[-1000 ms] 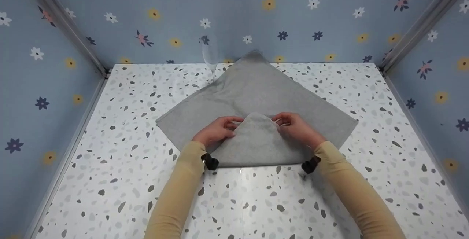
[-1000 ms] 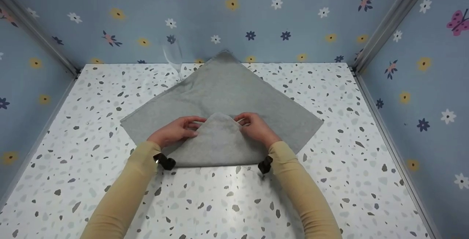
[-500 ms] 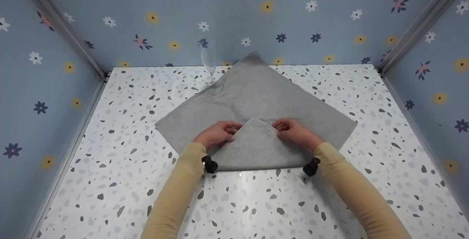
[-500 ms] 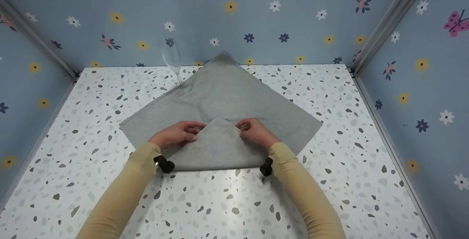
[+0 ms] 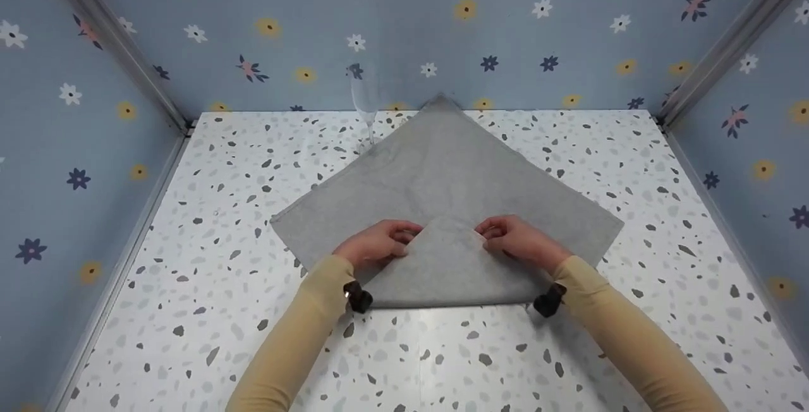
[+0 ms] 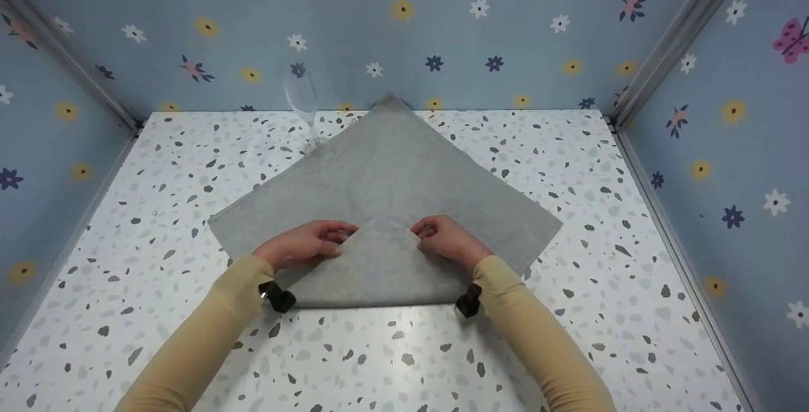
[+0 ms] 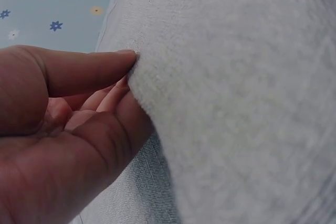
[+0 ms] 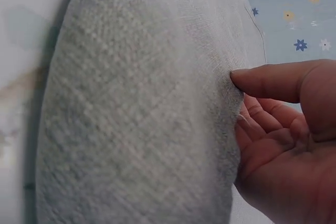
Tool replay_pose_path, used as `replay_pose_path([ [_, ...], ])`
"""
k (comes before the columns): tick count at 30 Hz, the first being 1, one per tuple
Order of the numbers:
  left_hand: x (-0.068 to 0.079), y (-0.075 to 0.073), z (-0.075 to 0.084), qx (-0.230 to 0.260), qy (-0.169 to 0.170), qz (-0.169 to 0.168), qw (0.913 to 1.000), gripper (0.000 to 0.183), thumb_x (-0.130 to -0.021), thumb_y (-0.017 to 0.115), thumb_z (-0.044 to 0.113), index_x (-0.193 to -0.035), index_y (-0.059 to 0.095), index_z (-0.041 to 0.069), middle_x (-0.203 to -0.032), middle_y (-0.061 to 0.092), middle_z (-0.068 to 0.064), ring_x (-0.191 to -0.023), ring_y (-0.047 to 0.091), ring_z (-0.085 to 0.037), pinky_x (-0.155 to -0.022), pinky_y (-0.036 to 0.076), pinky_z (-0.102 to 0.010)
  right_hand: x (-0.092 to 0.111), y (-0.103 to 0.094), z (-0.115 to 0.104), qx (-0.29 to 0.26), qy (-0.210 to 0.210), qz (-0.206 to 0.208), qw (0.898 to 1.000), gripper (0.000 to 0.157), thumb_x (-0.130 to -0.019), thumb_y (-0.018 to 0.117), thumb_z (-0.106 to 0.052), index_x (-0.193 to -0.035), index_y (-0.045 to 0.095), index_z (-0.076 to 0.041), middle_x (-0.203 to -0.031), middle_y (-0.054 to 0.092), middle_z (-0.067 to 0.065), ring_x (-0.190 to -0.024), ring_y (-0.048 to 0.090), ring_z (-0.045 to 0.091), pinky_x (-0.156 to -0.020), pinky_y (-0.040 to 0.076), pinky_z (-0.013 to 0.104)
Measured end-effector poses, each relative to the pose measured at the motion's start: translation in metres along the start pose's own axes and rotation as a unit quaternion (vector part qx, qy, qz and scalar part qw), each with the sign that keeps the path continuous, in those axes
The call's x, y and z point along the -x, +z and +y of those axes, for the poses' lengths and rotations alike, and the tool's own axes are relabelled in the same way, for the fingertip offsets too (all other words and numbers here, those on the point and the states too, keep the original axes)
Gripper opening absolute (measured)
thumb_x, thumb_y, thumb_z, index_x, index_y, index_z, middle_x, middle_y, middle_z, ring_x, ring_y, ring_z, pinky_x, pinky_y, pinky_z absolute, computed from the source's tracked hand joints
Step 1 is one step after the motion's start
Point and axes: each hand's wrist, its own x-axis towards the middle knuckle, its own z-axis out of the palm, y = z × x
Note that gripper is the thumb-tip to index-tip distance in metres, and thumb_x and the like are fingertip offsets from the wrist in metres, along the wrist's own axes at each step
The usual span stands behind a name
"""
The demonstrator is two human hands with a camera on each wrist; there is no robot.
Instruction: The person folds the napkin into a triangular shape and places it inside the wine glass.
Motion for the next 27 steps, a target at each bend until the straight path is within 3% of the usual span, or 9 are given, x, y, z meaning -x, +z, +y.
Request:
replay_pose_path([
  [9,0.018,0.011,-0.014,0.009,-0.003,-0.020,0.9997,0.053,-0.088,0.055,-0.007,-0.137,0.050,0.011,-0.115,0.062,-0.008,-0.079,0.057,-0.014,-0.055,0.043,-0.024,0.020,0.014,0.005,-0.030,0.000,-0.010,1.000,0.028,-0.087,0.062,0.002,-0.114,0.061,0.003,-0.094,0.064,0.009,-0.073,0.051,0.009,-0.060,0.041,0.020],
  [17,0.029,0.015,-0.018,-0.001,0.004,-0.042,0.9991,0.052,-0.090,0.056,-0.004,-0.139,0.049,0.012,-0.119,0.061,-0.008,-0.085,0.058,-0.014,-0.061,0.046,-0.025,0.033,0.023,0.009,-0.075,0.008,-0.014,0.997,0.027,-0.087,0.062,0.001,-0.114,0.061,0.003,-0.093,0.064,0.008,-0.070,0.052,0.008,-0.057,0.041,0.019],
  [24,0.035,0.011,-0.026,0.049,-0.006,-0.061,0.9969,0.050,-0.090,0.059,-0.004,-0.137,0.051,0.010,-0.119,0.061,-0.008,-0.086,0.060,-0.013,-0.066,0.050,-0.025,0.042,0.018,0.016,-0.143,0.022,-0.039,0.989,0.032,-0.086,0.063,0.005,-0.118,0.057,0.008,-0.093,0.065,0.004,-0.070,0.053,0.006,-0.056,0.041,0.018],
  [27,0.037,0.009,-0.027,0.047,-0.010,-0.056,0.9973,0.048,-0.090,0.060,-0.004,-0.135,0.053,0.007,-0.119,0.063,-0.009,-0.086,0.061,-0.013,-0.066,0.051,-0.024,0.045,0.015,0.017,-0.151,0.016,-0.044,0.987,0.035,-0.085,0.063,0.007,-0.119,0.056,0.010,-0.093,0.065,0.004,-0.073,0.054,0.006,-0.058,0.043,0.018],
])
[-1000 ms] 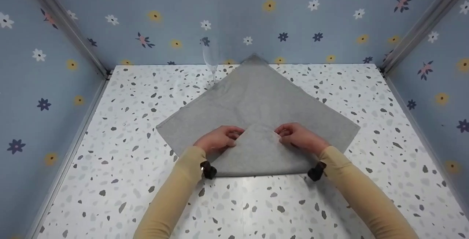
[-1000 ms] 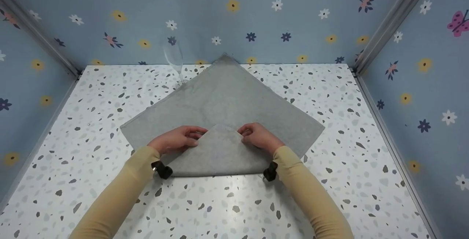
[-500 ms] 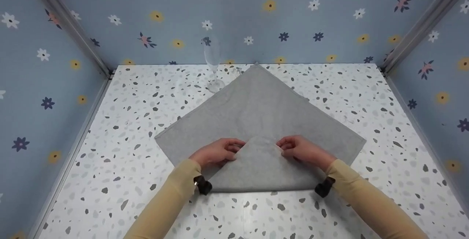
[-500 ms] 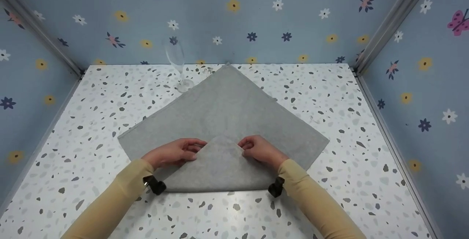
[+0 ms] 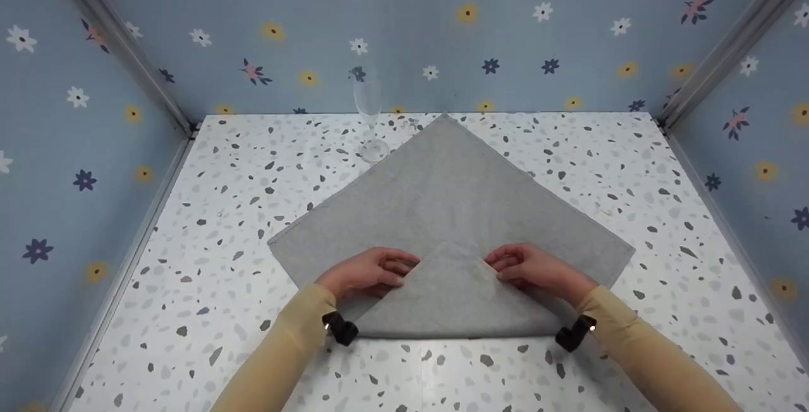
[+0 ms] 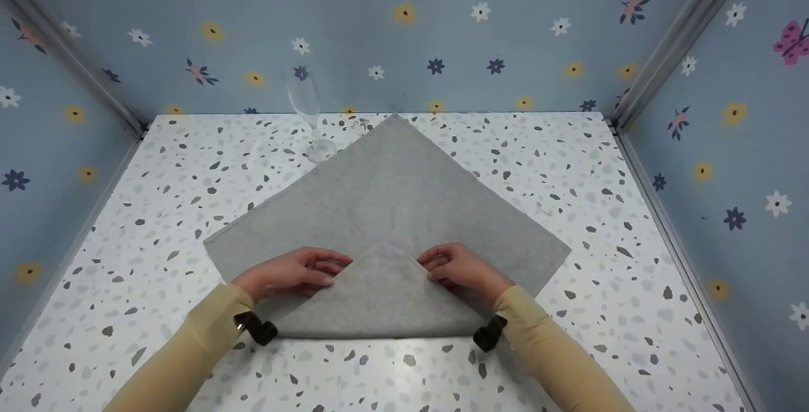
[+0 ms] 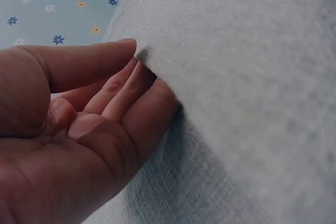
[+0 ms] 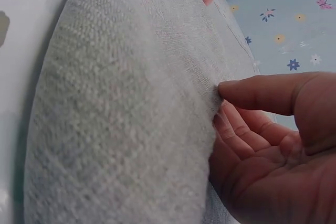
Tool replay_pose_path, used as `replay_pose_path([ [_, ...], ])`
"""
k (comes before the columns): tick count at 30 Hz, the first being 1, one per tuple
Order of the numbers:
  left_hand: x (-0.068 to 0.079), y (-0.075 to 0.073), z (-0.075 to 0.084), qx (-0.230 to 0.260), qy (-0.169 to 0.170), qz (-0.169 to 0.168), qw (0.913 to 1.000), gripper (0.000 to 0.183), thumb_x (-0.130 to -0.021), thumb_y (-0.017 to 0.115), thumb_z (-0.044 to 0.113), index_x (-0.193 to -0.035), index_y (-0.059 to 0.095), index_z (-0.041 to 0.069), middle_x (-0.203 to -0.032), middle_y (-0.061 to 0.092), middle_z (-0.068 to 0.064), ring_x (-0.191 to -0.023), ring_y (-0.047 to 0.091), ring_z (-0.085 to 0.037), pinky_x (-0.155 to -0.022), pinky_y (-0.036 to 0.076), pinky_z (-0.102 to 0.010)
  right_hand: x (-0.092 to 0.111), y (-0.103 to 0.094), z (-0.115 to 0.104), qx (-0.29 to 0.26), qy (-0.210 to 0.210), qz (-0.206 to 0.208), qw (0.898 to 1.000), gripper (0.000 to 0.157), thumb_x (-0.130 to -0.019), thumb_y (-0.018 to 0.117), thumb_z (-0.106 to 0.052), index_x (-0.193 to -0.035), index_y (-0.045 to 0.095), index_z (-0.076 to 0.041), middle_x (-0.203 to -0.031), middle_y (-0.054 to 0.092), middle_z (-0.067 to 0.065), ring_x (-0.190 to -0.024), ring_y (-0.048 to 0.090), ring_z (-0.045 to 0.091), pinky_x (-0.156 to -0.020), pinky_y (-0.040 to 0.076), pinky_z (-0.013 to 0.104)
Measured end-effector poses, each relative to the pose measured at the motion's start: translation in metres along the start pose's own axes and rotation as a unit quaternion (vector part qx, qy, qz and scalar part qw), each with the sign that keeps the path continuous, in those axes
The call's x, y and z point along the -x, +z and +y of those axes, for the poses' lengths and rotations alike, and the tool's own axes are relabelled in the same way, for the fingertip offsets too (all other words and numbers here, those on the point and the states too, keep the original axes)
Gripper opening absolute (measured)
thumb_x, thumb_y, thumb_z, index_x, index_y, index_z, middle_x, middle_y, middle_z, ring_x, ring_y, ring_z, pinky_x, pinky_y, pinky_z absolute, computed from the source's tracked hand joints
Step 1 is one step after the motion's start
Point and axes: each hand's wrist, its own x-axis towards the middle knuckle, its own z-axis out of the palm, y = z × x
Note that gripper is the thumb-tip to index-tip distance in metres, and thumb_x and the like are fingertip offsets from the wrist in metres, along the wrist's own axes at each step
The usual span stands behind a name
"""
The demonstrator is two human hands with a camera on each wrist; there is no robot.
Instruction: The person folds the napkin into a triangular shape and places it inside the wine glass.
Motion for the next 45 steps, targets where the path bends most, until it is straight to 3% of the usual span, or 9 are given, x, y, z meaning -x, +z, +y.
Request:
replay_pose_path([
  [10,-0.006,-0.001,0.012,-0.074,0.001,0.022,0.9970,0.048,-0.086,0.064,-0.005,-0.133,0.056,0.005,-0.119,0.065,-0.009,-0.086,0.059,-0.010,-0.062,0.046,-0.022,-0.005,-0.008,-0.008,-0.006,-0.005,0.023,1.000,0.036,-0.085,0.061,0.009,-0.121,0.054,0.010,-0.097,0.066,0.008,-0.075,0.056,0.008,-0.059,0.045,0.020],
  [15,-0.016,-0.010,0.018,-0.078,0.015,0.038,0.9961,0.048,-0.086,0.061,-0.008,-0.132,0.056,0.004,-0.119,0.065,-0.010,-0.095,0.059,-0.012,-0.071,0.047,-0.022,-0.016,-0.016,-0.015,-0.004,-0.015,0.040,0.999,0.037,-0.085,0.060,0.010,-0.122,0.053,0.009,-0.098,0.065,0.008,-0.076,0.057,0.008,-0.060,0.045,0.020],
  [17,-0.021,-0.014,0.021,-0.063,0.020,0.049,0.9966,0.049,-0.085,0.059,-0.011,-0.132,0.055,0.002,-0.117,0.065,-0.011,-0.099,0.059,-0.014,-0.076,0.047,-0.023,-0.022,-0.020,-0.019,0.002,-0.016,0.050,0.999,0.038,-0.086,0.060,0.009,-0.123,0.053,0.009,-0.099,0.065,0.007,-0.077,0.057,0.008,-0.061,0.046,0.020],
  [24,-0.036,-0.026,0.026,-0.015,0.027,0.086,0.9958,0.053,-0.082,0.058,-0.015,-0.131,0.055,0.002,-0.106,0.067,-0.009,-0.087,0.060,-0.012,-0.067,0.046,-0.021,-0.040,-0.032,-0.035,0.005,-0.006,0.067,0.998,0.040,-0.089,0.058,0.008,-0.128,0.049,0.009,-0.099,0.063,0.008,-0.076,0.055,0.007,-0.061,0.045,0.020],
  [28,-0.043,-0.035,0.030,-0.029,0.031,0.093,0.9948,0.052,-0.083,0.057,-0.014,-0.132,0.055,0.003,-0.112,0.066,-0.010,-0.091,0.060,-0.013,-0.070,0.046,-0.022,-0.049,-0.038,-0.042,0.017,0.002,0.079,0.997,0.039,-0.090,0.059,0.005,-0.128,0.051,0.005,-0.100,0.062,0.006,-0.074,0.055,0.007,-0.059,0.044,0.020],
  [33,-0.049,-0.044,0.037,0.003,0.023,0.098,0.9949,0.047,-0.087,0.056,-0.012,-0.131,0.056,0.004,-0.118,0.063,-0.011,-0.097,0.059,-0.016,-0.076,0.048,-0.025,-0.059,-0.046,-0.047,0.016,-0.004,0.091,0.996,0.038,-0.091,0.057,0.006,-0.128,0.051,0.005,-0.103,0.062,0.008,-0.076,0.055,0.008,-0.061,0.045,0.020],
  [39,-0.052,-0.051,0.040,0.012,-0.001,0.113,0.9935,0.041,-0.089,0.059,-0.007,-0.128,0.059,0.005,-0.114,0.061,-0.008,-0.090,0.056,-0.013,-0.073,0.047,-0.026,-0.059,-0.055,-0.042,0.037,0.025,0.094,0.995,0.039,-0.090,0.062,0.000,-0.129,0.053,0.001,-0.109,0.063,0.011,-0.081,0.058,0.009,-0.065,0.048,0.022],
  [45,-0.051,-0.052,0.037,0.025,-0.009,0.126,0.9917,0.040,-0.088,0.060,-0.008,-0.126,0.060,0.003,-0.114,0.063,-0.009,-0.094,0.058,-0.014,-0.076,0.049,-0.027,-0.051,-0.056,-0.036,0.080,0.036,0.081,0.993,0.041,-0.087,0.066,-0.002,-0.126,0.055,0.002,-0.108,0.064,0.011,-0.072,0.054,0.008,-0.059,0.045,0.022],
])
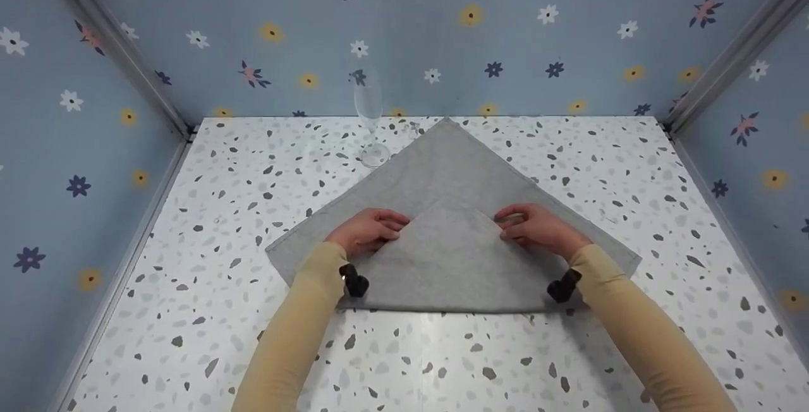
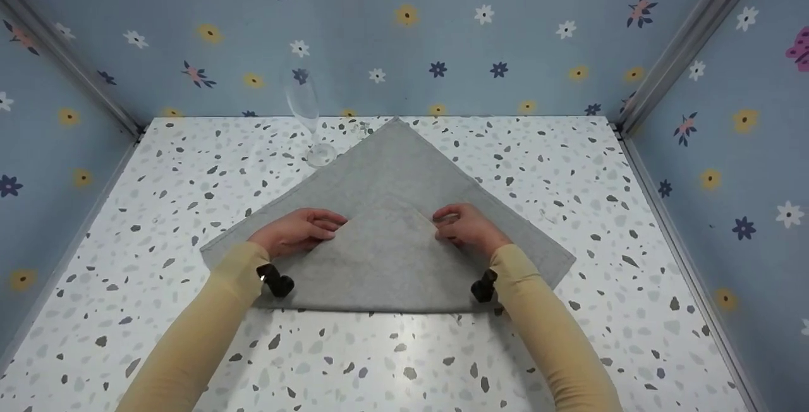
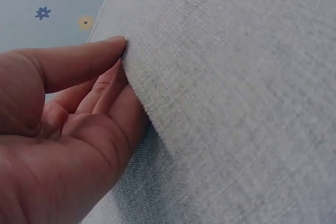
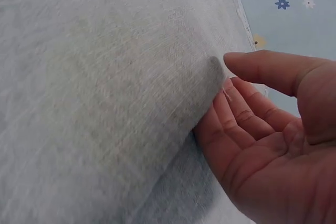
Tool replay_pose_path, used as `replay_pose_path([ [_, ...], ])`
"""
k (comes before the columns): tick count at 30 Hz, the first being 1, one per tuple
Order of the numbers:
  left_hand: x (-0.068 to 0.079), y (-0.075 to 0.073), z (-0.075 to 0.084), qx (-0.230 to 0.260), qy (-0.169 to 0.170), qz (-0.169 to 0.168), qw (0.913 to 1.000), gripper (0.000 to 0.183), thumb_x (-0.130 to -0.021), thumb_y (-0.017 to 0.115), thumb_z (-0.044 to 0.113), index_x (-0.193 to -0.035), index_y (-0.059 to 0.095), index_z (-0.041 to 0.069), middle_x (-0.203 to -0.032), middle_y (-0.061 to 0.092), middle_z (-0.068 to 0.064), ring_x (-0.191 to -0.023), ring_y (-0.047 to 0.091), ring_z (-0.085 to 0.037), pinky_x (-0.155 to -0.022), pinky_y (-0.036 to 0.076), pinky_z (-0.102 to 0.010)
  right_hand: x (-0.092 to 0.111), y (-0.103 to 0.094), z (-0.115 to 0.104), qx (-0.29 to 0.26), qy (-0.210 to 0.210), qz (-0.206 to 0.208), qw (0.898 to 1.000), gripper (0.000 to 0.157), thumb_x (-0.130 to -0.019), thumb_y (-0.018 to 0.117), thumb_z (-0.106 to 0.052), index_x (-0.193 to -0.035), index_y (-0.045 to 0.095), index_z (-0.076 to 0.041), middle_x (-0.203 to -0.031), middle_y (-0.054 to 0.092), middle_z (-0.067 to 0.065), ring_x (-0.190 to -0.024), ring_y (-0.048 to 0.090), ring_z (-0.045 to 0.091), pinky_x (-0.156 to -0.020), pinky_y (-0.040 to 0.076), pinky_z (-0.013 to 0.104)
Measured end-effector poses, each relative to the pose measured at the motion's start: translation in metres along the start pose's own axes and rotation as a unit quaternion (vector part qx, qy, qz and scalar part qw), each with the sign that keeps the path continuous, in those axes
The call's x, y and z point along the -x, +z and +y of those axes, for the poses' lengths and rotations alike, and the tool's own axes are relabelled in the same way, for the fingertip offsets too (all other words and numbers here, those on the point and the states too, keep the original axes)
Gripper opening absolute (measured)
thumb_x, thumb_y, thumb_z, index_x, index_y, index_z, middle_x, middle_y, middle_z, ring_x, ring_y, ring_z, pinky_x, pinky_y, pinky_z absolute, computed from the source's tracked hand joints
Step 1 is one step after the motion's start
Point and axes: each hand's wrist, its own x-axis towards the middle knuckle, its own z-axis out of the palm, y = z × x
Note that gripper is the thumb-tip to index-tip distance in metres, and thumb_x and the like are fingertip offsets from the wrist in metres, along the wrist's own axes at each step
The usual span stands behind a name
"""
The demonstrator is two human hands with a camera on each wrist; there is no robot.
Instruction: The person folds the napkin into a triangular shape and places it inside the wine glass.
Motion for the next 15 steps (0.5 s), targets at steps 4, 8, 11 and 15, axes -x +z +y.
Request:
replay_pose_path([
  [4,0.0010,-0.0007,-0.0004,-0.007,0.002,0.008,0.9999,0.039,-0.087,0.060,-0.008,-0.125,0.060,0.002,-0.115,0.064,-0.010,-0.097,0.059,-0.015,-0.078,0.049,-0.027,0.0034,-0.0004,-0.0008,0.044,-0.023,0.000,0.999,0.038,-0.085,0.066,0.001,-0.122,0.056,0.004,-0.102,0.065,0.011,-0.064,0.052,0.007,-0.056,0.044,0.023],
  [8,0.0008,-0.0013,0.0001,-0.044,0.009,0.011,0.9989,0.038,-0.088,0.060,-0.007,-0.125,0.060,0.003,-0.115,0.064,-0.010,-0.096,0.058,-0.015,-0.079,0.049,-0.027,-0.0002,-0.0032,0.0011,0.037,-0.041,0.008,0.998,0.037,-0.087,0.064,0.002,-0.123,0.056,0.005,-0.104,0.066,0.015,-0.069,0.055,0.008,-0.059,0.045,0.023],
  [11,0.0007,-0.0001,0.0014,-0.074,0.017,0.007,0.9971,0.038,-0.088,0.059,-0.006,-0.126,0.058,0.002,-0.115,0.063,-0.010,-0.095,0.057,-0.014,-0.079,0.048,-0.026,-0.0039,-0.0062,0.0038,0.020,-0.038,0.023,0.999,0.036,-0.090,0.062,0.000,-0.125,0.055,0.004,-0.108,0.065,0.015,-0.075,0.058,0.010,-0.062,0.046,0.024],
  [15,0.0013,0.0016,0.0034,-0.087,0.025,0.015,0.9958,0.039,-0.088,0.059,-0.007,-0.126,0.058,0.001,-0.115,0.062,-0.011,-0.093,0.056,-0.013,-0.076,0.047,-0.026,-0.0066,-0.0086,0.0050,0.013,-0.026,0.036,0.999,0.036,-0.091,0.062,-0.001,-0.126,0.055,0.003,-0.108,0.065,0.014,-0.077,0.058,0.011,-0.063,0.047,0.024],
])
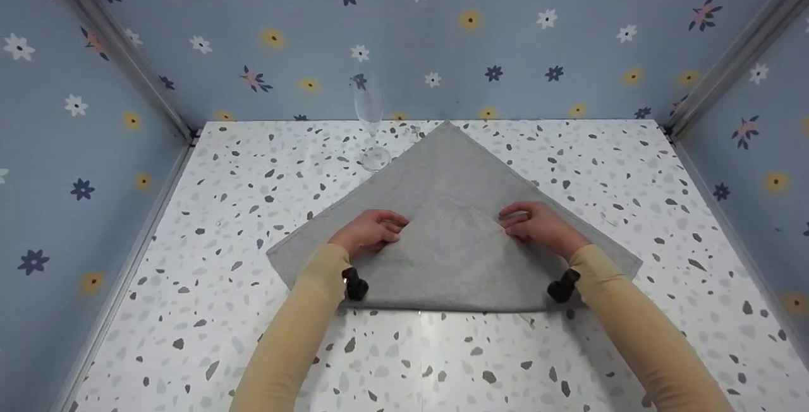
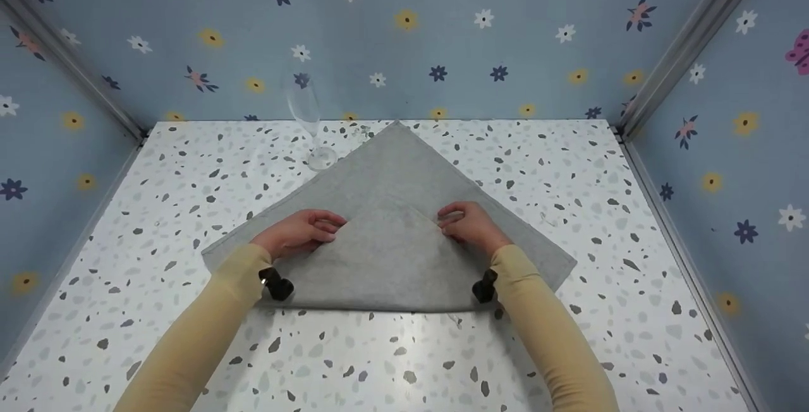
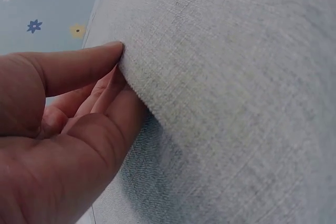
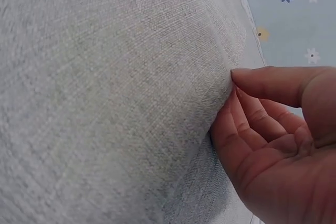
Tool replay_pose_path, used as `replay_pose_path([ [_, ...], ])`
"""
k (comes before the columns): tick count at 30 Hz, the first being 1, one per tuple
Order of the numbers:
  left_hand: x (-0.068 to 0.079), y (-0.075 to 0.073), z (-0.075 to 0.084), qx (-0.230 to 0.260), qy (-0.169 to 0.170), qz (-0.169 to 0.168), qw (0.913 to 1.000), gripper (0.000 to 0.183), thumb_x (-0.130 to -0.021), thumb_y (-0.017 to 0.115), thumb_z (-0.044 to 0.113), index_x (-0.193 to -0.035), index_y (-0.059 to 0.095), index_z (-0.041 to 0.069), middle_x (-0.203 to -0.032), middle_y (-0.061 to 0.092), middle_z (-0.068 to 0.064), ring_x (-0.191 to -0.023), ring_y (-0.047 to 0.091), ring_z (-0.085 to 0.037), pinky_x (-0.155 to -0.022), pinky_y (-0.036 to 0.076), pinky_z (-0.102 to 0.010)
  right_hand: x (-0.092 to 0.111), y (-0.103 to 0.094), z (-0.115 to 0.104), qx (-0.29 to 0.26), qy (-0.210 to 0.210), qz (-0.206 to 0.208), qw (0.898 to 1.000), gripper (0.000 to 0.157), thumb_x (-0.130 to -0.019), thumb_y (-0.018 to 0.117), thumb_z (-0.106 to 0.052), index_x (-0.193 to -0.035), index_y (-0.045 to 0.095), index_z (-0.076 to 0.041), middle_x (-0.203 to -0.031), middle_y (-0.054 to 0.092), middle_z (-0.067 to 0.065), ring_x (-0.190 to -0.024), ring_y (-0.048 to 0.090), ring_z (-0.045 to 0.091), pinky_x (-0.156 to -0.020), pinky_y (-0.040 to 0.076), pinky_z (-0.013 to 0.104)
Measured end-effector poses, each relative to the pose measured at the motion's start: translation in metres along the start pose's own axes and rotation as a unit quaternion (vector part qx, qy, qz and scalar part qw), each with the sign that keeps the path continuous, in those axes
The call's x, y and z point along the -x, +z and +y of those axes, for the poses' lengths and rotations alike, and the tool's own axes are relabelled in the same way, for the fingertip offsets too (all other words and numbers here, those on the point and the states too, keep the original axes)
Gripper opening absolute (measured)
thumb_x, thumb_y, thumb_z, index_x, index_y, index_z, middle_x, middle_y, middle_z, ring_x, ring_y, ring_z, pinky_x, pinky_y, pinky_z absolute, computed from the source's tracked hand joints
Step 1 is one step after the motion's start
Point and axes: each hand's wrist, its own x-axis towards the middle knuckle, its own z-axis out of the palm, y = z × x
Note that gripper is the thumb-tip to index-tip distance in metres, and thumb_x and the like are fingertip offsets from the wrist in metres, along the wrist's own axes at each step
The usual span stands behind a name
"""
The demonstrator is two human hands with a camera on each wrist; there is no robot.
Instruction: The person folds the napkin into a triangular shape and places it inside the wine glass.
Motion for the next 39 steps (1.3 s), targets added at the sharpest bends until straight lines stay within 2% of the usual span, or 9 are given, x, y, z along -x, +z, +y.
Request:
replay_pose_path([
  [6,0.002,-0.001,-0.002,0.004,-0.010,0.023,0.9997,0.037,-0.088,0.061,-0.004,-0.124,0.060,0.004,-0.116,0.062,-0.010,-0.088,0.055,-0.012,-0.068,0.046,-0.024,0.000,0.001,0.000,0.019,0.000,0.005,1.000,0.033,-0.089,0.063,-0.002,-0.121,0.056,0.005,-0.102,0.066,0.012,-0.075,0.057,0.010,-0.064,0.048,0.024],
  [9,0.002,-0.002,-0.003,-0.008,-0.014,0.021,0.9997,0.036,-0.089,0.062,-0.001,-0.124,0.061,0.006,-0.117,0.062,-0.009,-0.088,0.055,-0.013,-0.068,0.047,-0.024,0.000,0.002,0.001,0.025,0.003,0.003,1.000,0.032,-0.089,0.064,-0.003,-0.120,0.057,0.005,-0.101,0.065,0.011,-0.075,0.057,0.009,-0.064,0.048,0.023],
  [17,0.008,-0.003,-0.007,-0.010,-0.004,0.009,0.9999,0.037,-0.089,0.063,0.000,-0.125,0.059,0.004,-0.122,0.060,-0.011,-0.102,0.056,-0.015,-0.077,0.049,-0.026,0.007,0.003,0.005,0.002,0.032,-0.016,0.999,0.036,-0.089,0.065,-0.005,-0.123,0.055,0.007,-0.104,0.064,0.008,-0.078,0.058,0.007,-0.069,0.050,0.023],
  [23,0.017,0.003,-0.012,0.003,0.000,0.004,1.0000,0.037,-0.089,0.063,-0.001,-0.126,0.058,0.002,-0.119,0.061,-0.013,-0.093,0.057,-0.014,-0.071,0.048,-0.024,0.016,0.007,0.007,-0.009,0.032,-0.022,0.999,0.037,-0.090,0.065,-0.005,-0.123,0.054,0.008,-0.107,0.064,0.010,-0.079,0.058,0.007,-0.069,0.050,0.023],
  [30,0.035,0.013,-0.019,0.008,-0.012,0.012,0.9998,0.035,-0.090,0.063,0.002,-0.125,0.059,0.005,-0.119,0.061,-0.012,-0.098,0.058,-0.016,-0.075,0.049,-0.028,0.030,0.015,0.011,-0.031,0.029,-0.023,0.999,0.036,-0.088,0.065,-0.002,-0.120,0.054,0.009,-0.102,0.067,0.009,-0.076,0.059,0.007,-0.066,0.049,0.022],
  [39,0.041,0.018,-0.024,0.021,-0.011,0.023,0.9995,0.031,-0.090,0.065,0.005,-0.121,0.062,0.004,-0.109,0.064,-0.009,-0.087,0.057,-0.014,-0.067,0.047,-0.025,0.037,0.018,0.012,-0.021,0.014,-0.022,0.999,0.035,-0.088,0.065,-0.002,-0.120,0.055,0.008,-0.101,0.067,0.009,-0.076,0.060,0.008,-0.065,0.049,0.023],
])
